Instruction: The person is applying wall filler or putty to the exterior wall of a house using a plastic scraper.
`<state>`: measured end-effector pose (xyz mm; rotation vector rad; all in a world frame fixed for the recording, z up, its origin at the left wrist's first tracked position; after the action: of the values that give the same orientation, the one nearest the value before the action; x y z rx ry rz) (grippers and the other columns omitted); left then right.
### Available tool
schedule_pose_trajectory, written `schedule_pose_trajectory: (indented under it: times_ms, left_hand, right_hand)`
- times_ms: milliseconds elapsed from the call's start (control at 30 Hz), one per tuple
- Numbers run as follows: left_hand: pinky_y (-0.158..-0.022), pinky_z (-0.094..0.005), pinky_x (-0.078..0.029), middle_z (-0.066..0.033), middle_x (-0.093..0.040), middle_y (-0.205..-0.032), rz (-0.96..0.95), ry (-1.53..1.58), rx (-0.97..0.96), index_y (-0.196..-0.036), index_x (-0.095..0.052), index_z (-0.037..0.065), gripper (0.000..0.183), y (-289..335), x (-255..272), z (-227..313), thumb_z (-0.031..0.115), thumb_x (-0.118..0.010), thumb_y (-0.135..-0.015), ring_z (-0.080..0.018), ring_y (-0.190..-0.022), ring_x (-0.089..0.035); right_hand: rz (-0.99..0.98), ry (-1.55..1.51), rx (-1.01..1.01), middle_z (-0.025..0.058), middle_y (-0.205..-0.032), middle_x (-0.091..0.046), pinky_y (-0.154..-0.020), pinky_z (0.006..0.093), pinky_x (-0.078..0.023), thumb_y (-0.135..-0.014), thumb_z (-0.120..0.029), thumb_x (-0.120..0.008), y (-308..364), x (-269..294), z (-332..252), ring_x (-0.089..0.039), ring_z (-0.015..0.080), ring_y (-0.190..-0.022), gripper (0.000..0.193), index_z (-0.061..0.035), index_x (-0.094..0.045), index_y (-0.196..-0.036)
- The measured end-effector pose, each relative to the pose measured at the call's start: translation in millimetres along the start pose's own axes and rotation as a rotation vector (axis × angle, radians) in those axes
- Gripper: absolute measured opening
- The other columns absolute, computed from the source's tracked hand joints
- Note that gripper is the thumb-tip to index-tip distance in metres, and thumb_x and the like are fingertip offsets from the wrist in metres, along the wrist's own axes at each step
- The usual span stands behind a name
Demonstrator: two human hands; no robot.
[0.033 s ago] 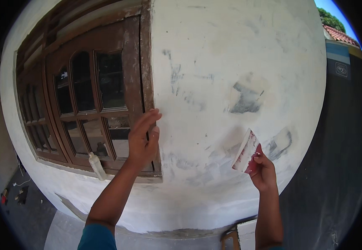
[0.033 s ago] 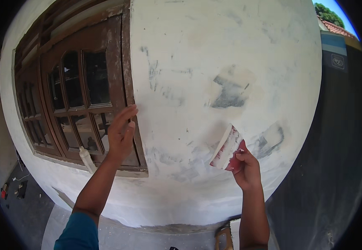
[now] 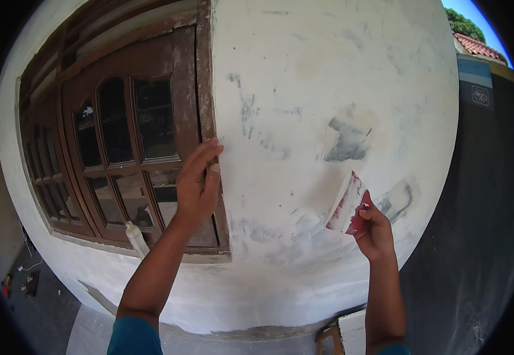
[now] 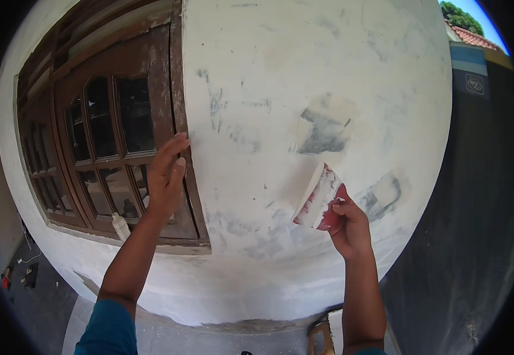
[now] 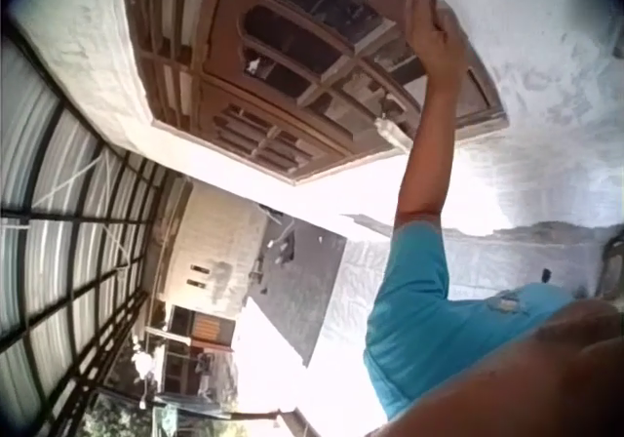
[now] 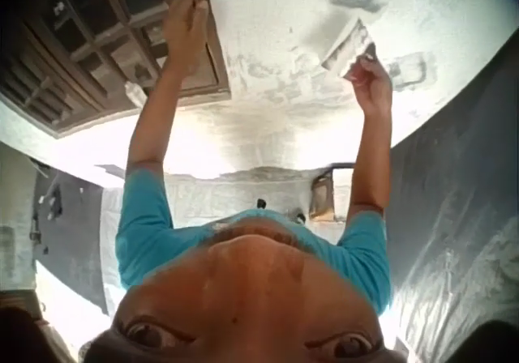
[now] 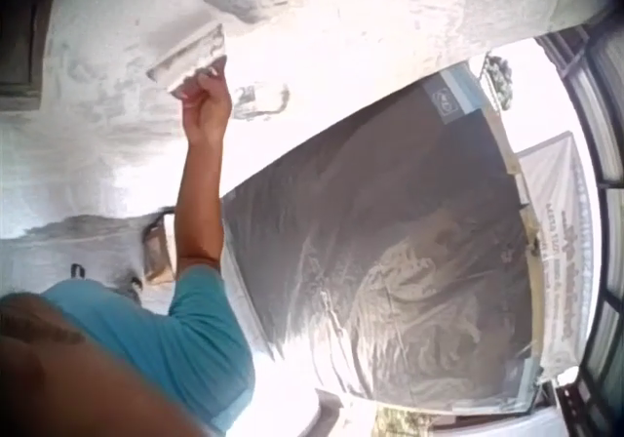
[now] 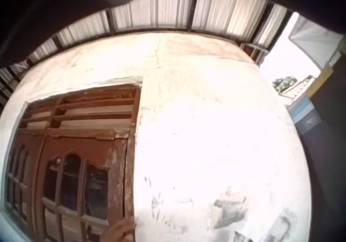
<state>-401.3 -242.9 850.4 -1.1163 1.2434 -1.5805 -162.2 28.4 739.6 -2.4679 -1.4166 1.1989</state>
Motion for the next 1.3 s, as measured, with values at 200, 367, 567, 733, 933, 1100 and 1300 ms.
schedule_pose_trajectory:
  times_ms: [200,367,567,733,933,1100,1300]
  left_hand:
    - [-0.115,-0.0401,-0.035,-0.0190,-0.049,-0.148,0.134,-0.172,-0.190,-0.136,-0.055,0.002,0.038,-143,15,-28,0.013,-0.050,-0.100,-0.0340,-0.139,-0.044]
    - [-0.116,-0.0427,-0.034,-0.0198,-0.047,-0.149,0.176,-0.299,-0.326,-0.137,-0.052,0.000,0.040,-199,24,-30,0.017,-0.048,-0.101,-0.0363,-0.140,-0.042]
    - [-0.118,-0.0446,-0.032,-0.0227,-0.049,-0.144,0.260,-0.517,-0.440,-0.135,-0.052,-0.003,0.040,-200,19,-52,0.012,-0.046,-0.098,-0.0373,-0.138,-0.043]
    - [-0.119,-0.0455,-0.031,-0.0229,-0.049,-0.144,0.249,-0.509,-0.434,-0.134,-0.051,-0.004,0.045,-201,10,-53,0.007,-0.047,-0.091,-0.0376,-0.137,-0.044]
    - [-0.119,-0.0453,-0.031,-0.0231,-0.049,-0.144,0.242,-0.505,-0.435,-0.134,-0.051,-0.005,0.050,-199,13,-56,0.006,-0.049,-0.085,-0.0374,-0.138,-0.044]
    - [-0.120,-0.0450,-0.029,-0.0218,-0.048,-0.146,0.240,-0.458,-0.419,-0.135,-0.051,-0.004,0.050,-199,13,-57,0.001,-0.046,-0.086,-0.0371,-0.140,-0.041]
    - [-0.120,-0.0449,-0.030,-0.0219,-0.049,-0.145,0.242,-0.466,-0.430,-0.135,-0.051,-0.004,0.052,-199,12,-55,0.003,-0.047,-0.084,-0.0371,-0.139,-0.042]
  right_hand:
    - [-0.031,0.366,0.311,0.0090,-0.101,-0.065,-0.081,0.0318,-0.056,-0.089,0.000,-0.055,-73,-138,-102,-0.065,0.0178,-0.087,0.017,0.0022,-0.059,-0.105]
    - [-0.107,0.771,0.510,0.0119,-0.101,-0.066,-0.083,0.0346,-0.055,-0.089,-0.004,-0.058,-129,-238,-187,-0.065,0.0198,-0.088,0.025,0.0047,-0.058,-0.112]
    - [-0.060,1.286,0.958,0.0154,-0.097,-0.069,-0.082,0.0378,-0.055,-0.087,-0.005,-0.059,-150,-361,-239,-0.068,0.0257,-0.088,0.030,0.0046,-0.061,-0.115]
    - [0.045,1.720,1.322,0.0182,-0.102,-0.070,-0.084,0.0416,-0.054,-0.091,-0.010,-0.055,-148,-431,-235,-0.067,0.0306,-0.092,0.025,-0.0006,-0.064,-0.113]
    - [0.058,2.033,1.470,0.0226,-0.107,-0.070,-0.089,0.0464,-0.052,-0.090,-0.003,-0.052,-154,-460,-198,-0.066,0.0381,-0.102,0.025,0.0001,-0.065,-0.111]
    - [-0.376,1.802,1.823,0.0194,-0.114,-0.070,-0.092,0.0464,-0.051,-0.092,-0.001,-0.051,-122,-455,-168,-0.066,0.0364,-0.104,0.026,-0.0029,-0.066,-0.113]
    - [0.045,2.037,1.826,0.0151,-0.103,-0.072,-0.083,0.0416,-0.056,-0.089,-0.003,-0.053,-176,-443,-159,-0.070,0.0310,-0.091,0.035,-0.0065,-0.064,-0.122]
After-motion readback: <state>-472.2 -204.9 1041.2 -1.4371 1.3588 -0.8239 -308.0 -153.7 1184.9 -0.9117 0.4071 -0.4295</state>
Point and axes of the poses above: each hand's wrist, its own y-axis away from the middle knuckle, its own x-axis out of the back of the hand, z = x × y, the point moved 8 cm from there along -y, towards the middle knuckle
